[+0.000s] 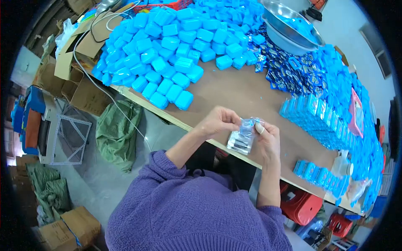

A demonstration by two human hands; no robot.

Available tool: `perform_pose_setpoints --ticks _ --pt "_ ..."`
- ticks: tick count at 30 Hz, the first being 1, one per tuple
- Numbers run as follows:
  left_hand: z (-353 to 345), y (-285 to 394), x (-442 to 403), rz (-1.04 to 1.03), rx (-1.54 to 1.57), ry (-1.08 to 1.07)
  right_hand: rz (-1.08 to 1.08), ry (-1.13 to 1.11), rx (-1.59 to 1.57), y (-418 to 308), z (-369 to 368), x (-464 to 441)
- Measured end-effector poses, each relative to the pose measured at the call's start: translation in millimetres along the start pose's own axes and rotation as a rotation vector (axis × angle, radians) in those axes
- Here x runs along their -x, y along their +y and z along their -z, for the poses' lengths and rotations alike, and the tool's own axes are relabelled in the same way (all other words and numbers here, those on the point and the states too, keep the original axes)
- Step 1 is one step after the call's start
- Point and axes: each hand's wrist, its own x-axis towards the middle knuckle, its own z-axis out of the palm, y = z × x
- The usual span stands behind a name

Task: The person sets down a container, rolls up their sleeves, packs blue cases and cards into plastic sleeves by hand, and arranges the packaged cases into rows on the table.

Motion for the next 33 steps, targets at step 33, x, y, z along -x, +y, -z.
perform_pose_setpoints --ticks 33 --pt "145 111 -44 -0.212 -2.243 0.100 0.161 -0.051 -0.326 16 15 -7"
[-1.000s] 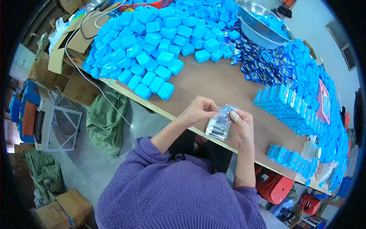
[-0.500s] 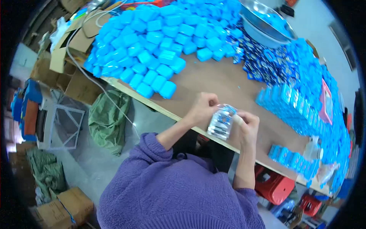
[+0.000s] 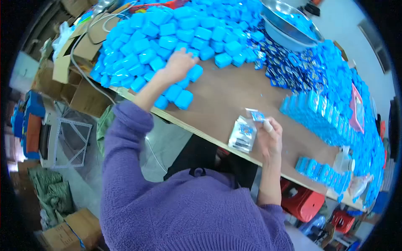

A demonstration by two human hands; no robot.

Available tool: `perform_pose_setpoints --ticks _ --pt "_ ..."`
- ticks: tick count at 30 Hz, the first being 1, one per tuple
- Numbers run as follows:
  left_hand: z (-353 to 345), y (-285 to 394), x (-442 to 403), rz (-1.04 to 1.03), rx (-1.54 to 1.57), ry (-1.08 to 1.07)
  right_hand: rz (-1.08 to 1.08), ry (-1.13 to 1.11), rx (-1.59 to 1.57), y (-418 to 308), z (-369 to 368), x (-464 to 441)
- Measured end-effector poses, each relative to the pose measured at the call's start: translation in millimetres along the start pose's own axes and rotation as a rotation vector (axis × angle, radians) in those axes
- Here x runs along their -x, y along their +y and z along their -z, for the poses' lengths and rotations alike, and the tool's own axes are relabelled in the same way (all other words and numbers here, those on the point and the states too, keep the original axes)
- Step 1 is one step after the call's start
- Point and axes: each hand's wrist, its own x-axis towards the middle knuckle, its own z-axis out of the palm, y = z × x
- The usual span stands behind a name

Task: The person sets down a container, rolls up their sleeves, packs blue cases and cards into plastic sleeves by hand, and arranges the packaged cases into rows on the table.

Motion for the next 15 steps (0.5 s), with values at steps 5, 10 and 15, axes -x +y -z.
perform_pose_setpoints --ticks 5,10,15 --pt "5 -2 -6 0.007 0.256 0.150 -0.015 0.117 -0.070 2 12 4" --pt "52 82 22 0.326 1.857 0.018 0.000 0.171 -0.013 6 12 0" --pt "31 153 34 0.429 2.289 -0.016 0.043 0.156 -0.009 8 9 0"
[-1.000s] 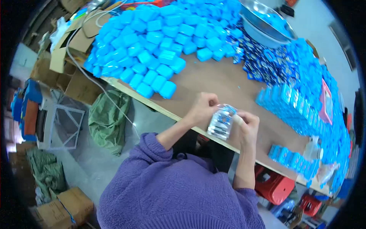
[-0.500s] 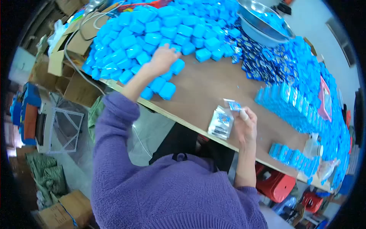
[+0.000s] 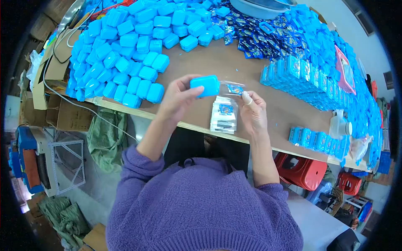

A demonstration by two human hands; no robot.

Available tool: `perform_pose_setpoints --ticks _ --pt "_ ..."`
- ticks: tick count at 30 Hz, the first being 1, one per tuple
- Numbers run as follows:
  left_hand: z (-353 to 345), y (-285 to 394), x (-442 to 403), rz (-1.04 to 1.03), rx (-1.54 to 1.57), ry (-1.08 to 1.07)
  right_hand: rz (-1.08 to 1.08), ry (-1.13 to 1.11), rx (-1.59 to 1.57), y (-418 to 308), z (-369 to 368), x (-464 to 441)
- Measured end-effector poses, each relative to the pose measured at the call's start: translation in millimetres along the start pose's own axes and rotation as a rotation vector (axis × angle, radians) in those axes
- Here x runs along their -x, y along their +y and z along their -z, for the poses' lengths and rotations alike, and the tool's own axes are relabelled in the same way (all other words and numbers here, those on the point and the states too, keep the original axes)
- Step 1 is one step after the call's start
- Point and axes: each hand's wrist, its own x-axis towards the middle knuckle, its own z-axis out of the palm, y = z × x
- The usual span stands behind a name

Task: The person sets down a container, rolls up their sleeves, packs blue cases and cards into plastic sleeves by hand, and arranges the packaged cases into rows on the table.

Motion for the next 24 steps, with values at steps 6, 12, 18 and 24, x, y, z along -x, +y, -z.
perform_pose_setpoints --ticks 6,12,18,24 --pt "-19 -24 5 0.037 0.118 0.092 0.016 -0.064 -0.102 -9 -7 8" --pt "-19 -23 7 0.019 -0.044 0.108 0.029 -0.100 -0.016 -11 -7 12" --pt "-18 -22 12 0.075 -0.148 0.045 0.056 -0.106 0.110 -10 0 15" --pt "-20 -21 13 0.071 -0.081 0.000 0.132 -0.234 0.390 -26 -5 17"
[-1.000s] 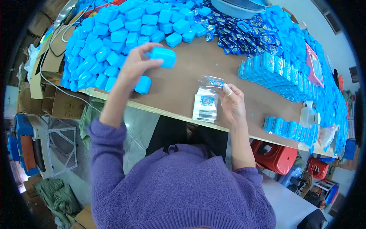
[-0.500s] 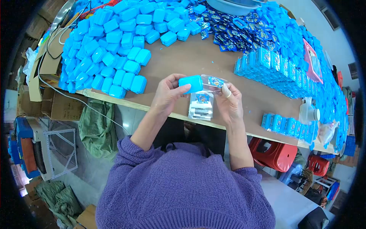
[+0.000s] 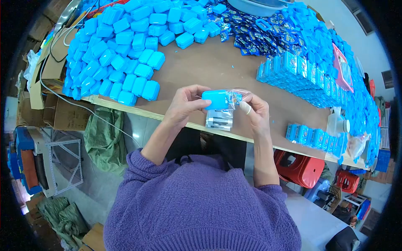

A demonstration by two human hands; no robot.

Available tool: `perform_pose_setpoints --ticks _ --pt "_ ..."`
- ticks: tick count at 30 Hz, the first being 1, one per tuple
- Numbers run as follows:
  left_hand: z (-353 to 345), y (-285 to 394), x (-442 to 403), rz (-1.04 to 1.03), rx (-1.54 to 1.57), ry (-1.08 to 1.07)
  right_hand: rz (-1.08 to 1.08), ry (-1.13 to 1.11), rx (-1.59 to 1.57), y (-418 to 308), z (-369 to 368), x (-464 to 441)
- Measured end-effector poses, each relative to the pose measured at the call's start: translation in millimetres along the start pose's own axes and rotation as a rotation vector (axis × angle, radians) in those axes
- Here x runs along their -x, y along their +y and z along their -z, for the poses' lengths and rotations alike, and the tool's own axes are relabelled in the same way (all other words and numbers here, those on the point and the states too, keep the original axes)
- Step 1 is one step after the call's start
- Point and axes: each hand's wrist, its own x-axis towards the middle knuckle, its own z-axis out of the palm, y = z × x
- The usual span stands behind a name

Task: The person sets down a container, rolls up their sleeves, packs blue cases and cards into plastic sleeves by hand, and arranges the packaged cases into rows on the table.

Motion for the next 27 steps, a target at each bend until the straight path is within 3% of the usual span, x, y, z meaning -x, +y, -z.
perform_pose_setpoints --ticks 6,9,14,17,18,21,22,25,27 --pt "-6 -4 -1 0.011 0.008 -0.035 0.007 -0.096 0.078 1 14 0" --pt "-9 -6 0 -0.004 0.012 -0.021 0.180 0.271 0.143 9 9 1" --pt "-16 -8 0 -0.034 0.020 0.008 0.262 0.426 -0.045 -13 -18 -7" --pt "-20 -9 0 -0.040 0.034 0.019 0.086 0.022 0.098 -9 -5 -6" --pt "-21 -9 0 -0.042 0.047 0.029 0.088 0.024 0.098 -5 -5 -6" --pt "-28 -10 0 -0.085 0.053 0.061 0.130 0.491 0.032 10 -12 -7" --pt "-31 -10 0 -0.122 0.045 0.081 0.134 0.496 0.030 14 -12 -6" --pt "-40 -13 1 -0.153 0.021 0.079 -0.235 0.150 -0.336 18 -11 4" --pt "-45 -15 1 -0.157 -0.006 0.067 -0.246 0.164 -0.324 15 -15 6"
